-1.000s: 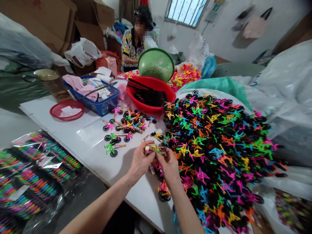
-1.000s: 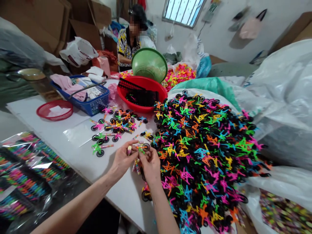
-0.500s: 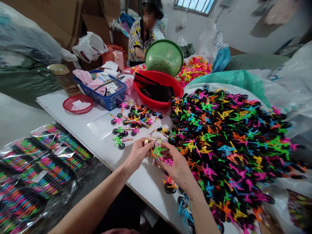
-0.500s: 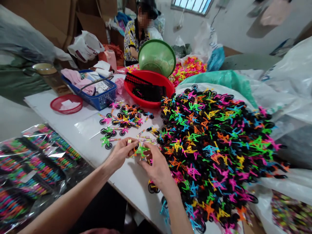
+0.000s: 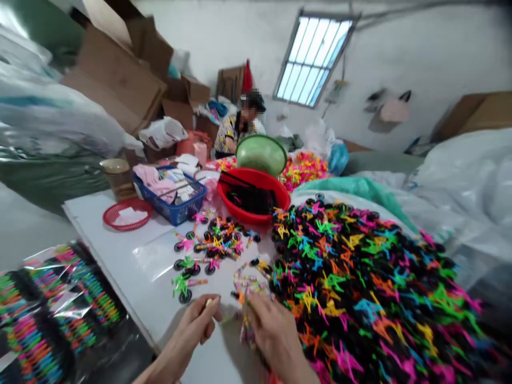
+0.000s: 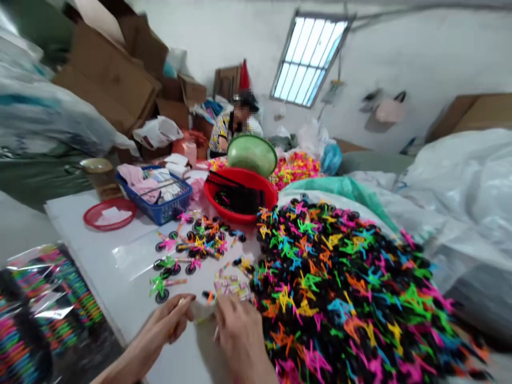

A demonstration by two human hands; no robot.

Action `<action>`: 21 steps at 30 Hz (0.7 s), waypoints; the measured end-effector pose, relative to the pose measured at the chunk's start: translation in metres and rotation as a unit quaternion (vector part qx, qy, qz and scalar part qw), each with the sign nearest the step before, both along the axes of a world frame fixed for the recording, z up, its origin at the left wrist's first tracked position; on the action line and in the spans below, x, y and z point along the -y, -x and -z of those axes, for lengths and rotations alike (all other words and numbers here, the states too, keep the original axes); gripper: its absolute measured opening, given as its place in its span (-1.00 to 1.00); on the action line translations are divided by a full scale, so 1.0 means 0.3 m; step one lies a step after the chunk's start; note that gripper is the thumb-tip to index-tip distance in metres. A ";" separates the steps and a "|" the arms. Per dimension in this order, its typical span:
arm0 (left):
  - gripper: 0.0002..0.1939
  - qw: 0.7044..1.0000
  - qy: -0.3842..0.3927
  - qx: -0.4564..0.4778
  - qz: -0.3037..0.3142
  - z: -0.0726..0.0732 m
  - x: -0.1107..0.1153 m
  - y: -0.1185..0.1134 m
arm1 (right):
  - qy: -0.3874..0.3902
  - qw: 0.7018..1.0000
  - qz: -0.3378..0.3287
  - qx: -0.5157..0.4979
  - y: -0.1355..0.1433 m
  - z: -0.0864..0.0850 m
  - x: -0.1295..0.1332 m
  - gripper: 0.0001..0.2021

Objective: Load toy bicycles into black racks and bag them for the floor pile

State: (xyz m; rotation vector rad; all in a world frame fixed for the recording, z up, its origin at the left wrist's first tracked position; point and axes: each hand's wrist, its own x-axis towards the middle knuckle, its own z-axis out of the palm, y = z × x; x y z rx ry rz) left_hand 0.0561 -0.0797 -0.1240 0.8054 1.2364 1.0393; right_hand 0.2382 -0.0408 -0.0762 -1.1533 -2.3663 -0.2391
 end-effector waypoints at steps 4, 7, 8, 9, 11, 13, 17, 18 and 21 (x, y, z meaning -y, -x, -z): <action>-0.62 0.998 -0.044 0.041 -0.014 -0.007 -0.040 0.012 | -0.028 0.993 0.113 -0.012 0.086 -0.320 -0.346 -0.74; -0.57 0.996 -0.053 0.073 0.006 -0.035 -0.043 0.003 | -0.016 0.989 0.147 -0.012 0.107 -0.460 -0.456 -0.63; -0.53 0.996 -0.049 0.078 0.006 -0.040 -0.041 0.005 | -0.013 0.990 0.138 -0.009 0.094 -0.455 -0.456 -0.65; -0.48 0.996 -0.043 0.079 0.002 -0.042 -0.040 0.011 | -0.002 0.991 0.131 0.001 0.075 -0.425 -0.440 -0.69; -0.41 0.997 -0.036 0.072 -0.005 -0.036 -0.039 0.029 | 0.059 0.987 0.135 0.066 0.027 -0.315 -0.380 -0.74; -0.43 0.997 -0.043 0.063 -0.001 -0.026 -0.043 0.042 | 0.145 0.965 0.155 0.152 -0.013 -0.178 -0.321 -0.77; -0.60 0.995 -0.072 0.051 0.045 -0.024 -0.061 0.017 | 0.208 0.933 0.195 0.221 -0.029 0.028 -0.326 -0.78; -0.62 0.994 -0.079 0.048 0.057 -0.027 -0.070 0.003 | 0.208 0.929 0.206 0.225 -0.022 0.054 -0.351 -0.77; -0.66 0.994 -0.087 0.045 0.045 -0.031 -0.119 -0.039 | 0.200 0.926 0.220 0.232 0.002 0.074 -0.412 -0.78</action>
